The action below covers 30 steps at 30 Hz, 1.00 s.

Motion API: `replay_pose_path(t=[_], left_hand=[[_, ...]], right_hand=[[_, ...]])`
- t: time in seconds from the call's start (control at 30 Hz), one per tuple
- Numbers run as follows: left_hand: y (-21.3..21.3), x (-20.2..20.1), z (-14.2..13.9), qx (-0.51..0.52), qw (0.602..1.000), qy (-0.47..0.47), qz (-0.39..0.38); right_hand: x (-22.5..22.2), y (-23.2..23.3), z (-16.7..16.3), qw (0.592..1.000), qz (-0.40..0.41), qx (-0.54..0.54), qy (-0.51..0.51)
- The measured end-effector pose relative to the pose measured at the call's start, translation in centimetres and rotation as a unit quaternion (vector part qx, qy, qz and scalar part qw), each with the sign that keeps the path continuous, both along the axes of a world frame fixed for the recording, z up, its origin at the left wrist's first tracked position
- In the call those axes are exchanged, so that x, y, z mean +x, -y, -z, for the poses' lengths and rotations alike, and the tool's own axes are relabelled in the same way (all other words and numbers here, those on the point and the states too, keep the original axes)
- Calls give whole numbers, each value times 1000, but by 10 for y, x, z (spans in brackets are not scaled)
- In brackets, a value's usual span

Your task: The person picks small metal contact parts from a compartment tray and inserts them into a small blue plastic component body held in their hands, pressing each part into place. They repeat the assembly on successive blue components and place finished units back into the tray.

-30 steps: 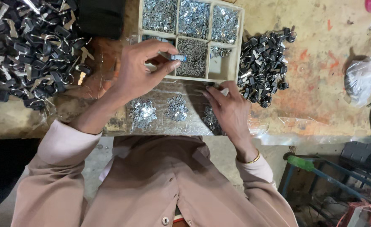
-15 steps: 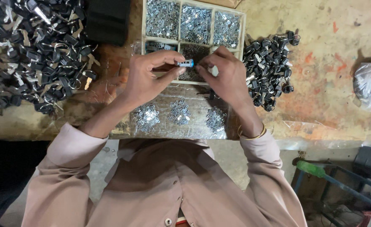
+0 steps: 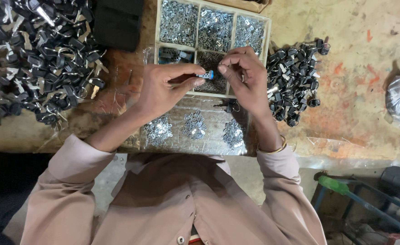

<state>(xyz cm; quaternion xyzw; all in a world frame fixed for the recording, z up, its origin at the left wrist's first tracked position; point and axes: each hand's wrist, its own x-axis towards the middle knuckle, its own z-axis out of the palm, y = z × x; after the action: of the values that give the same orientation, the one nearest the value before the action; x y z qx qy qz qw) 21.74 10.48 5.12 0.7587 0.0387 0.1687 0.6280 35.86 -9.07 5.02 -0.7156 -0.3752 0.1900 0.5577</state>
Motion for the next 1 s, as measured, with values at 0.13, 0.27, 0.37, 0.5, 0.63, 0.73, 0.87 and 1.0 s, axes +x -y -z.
replay_pose_path(t=[0.13, 0.27, 0.37, 0.5, 0.63, 0.73, 0.87, 1.0], left_hand=[[2, -1, 1, 3, 1000, 11, -11], [3, -1, 1, -27, 999, -20, -11], [3, -1, 3, -40, 999, -24, -11], [3, -2, 7, -95, 995, -12, 3], [2, -4, 9, -84, 996, -8, 0], [2, -4, 9, -60, 998, -8, -16], [1, -4, 8, -61, 998, -4, -25], [-1, -3, 9, -13, 999, 30, -32]], right_hand=[[-8, -1, 4, 978, -17, 61, -201], [-16, -5, 8, 962, -39, 96, -252], [-19, -8, 11, 962, -37, 100, -251], [-21, -11, 14, 965, -34, 105, -239], [-24, -13, 12, 977, -27, 91, -190], [-25, -13, 7, 996, -32, 56, -61], [-21, -14, -2, 998, 4, 44, 39], [-12, -10, -12, 969, -25, -60, 237]])
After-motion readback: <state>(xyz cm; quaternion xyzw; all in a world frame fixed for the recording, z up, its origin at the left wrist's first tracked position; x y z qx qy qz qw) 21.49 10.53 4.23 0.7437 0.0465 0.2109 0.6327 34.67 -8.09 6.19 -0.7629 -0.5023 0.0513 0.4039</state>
